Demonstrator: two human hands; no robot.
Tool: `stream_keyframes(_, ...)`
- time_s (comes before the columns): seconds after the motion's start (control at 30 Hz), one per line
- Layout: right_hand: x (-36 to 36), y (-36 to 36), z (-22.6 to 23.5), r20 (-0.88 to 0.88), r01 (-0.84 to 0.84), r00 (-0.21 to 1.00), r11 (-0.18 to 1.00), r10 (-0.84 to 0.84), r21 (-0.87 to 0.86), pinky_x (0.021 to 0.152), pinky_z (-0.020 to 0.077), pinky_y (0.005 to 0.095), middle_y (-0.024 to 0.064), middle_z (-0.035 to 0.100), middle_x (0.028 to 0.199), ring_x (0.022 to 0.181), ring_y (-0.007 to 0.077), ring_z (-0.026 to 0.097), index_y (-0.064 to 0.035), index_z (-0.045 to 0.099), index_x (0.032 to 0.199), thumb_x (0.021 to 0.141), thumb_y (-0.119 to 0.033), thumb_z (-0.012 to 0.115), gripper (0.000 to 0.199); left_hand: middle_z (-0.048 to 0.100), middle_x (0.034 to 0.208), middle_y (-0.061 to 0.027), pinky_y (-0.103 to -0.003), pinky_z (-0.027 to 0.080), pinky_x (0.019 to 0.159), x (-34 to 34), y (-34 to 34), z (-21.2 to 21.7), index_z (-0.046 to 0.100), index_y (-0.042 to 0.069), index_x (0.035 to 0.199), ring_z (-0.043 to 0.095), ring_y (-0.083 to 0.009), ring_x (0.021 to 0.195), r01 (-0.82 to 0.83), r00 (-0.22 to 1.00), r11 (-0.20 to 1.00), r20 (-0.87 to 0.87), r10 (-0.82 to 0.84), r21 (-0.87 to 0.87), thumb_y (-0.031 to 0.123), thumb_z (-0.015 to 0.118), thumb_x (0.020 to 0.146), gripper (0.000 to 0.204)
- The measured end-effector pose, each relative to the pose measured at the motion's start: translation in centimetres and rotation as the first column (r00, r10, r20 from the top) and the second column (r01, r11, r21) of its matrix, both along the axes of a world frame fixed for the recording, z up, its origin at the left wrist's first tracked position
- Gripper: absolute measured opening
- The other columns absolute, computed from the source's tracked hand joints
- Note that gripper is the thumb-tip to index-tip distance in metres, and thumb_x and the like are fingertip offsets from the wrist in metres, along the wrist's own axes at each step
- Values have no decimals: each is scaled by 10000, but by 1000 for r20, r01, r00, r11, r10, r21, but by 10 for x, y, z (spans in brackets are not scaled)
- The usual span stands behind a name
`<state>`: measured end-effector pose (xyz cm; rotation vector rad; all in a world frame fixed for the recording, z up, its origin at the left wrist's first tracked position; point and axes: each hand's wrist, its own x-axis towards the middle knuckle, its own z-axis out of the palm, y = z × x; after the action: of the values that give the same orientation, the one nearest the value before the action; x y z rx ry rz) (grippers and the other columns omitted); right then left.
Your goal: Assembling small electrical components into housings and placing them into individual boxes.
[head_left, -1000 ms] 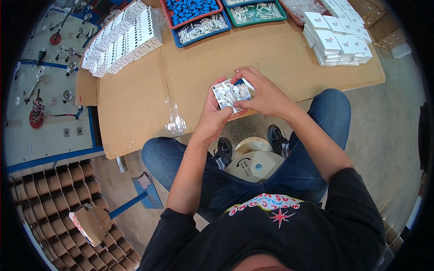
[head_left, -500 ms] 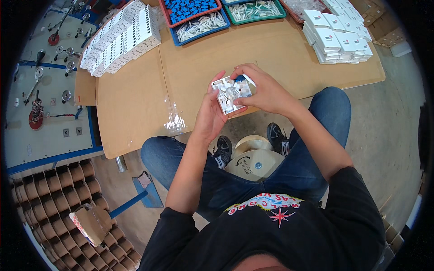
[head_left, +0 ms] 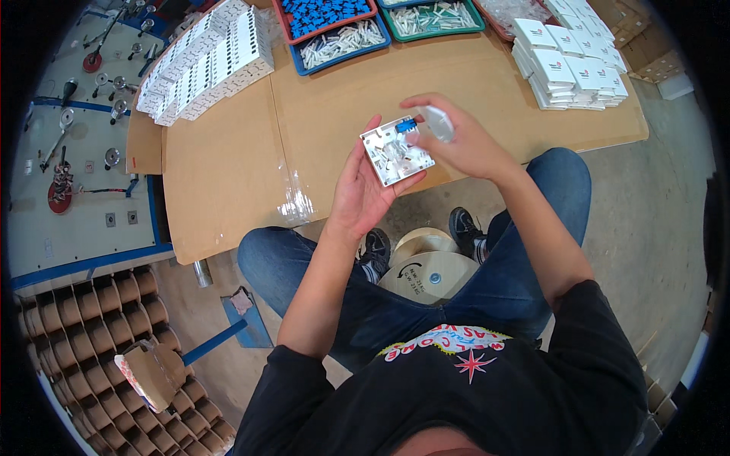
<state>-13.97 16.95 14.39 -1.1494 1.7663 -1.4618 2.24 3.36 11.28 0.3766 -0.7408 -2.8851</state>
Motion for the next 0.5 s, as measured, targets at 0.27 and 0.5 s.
stream_keyframes(0.27, -23, 8, 4, 426, 27, 905, 998, 3, -65, 1013, 465, 334, 103, 573, 1377, 1149, 195, 586, -47, 505, 1434, 1041, -424, 426, 550, 442, 1510, -221, -600, 436, 1095, 0, -1, 0, 294, 228, 1574, 434, -487, 1376, 51, 998, 997, -26, -50, 51, 530, 291, 1075, 583)
stream_keyframes(0.5, -21, 2, 10, 720, 44, 692, 992, 55, -119, 1007, 527, 381, 175, 640, 1294, 1176, 262, 644, -14, 512, 1409, 1064, -531, 362, 639, 525, 1423, -222, -578, 481, 1037, -2, 2, -6, 361, 188, 1528, 543, -451, 1275, 51, 997, 997, 59, -54, 58, 585, 255, 1060, 623)
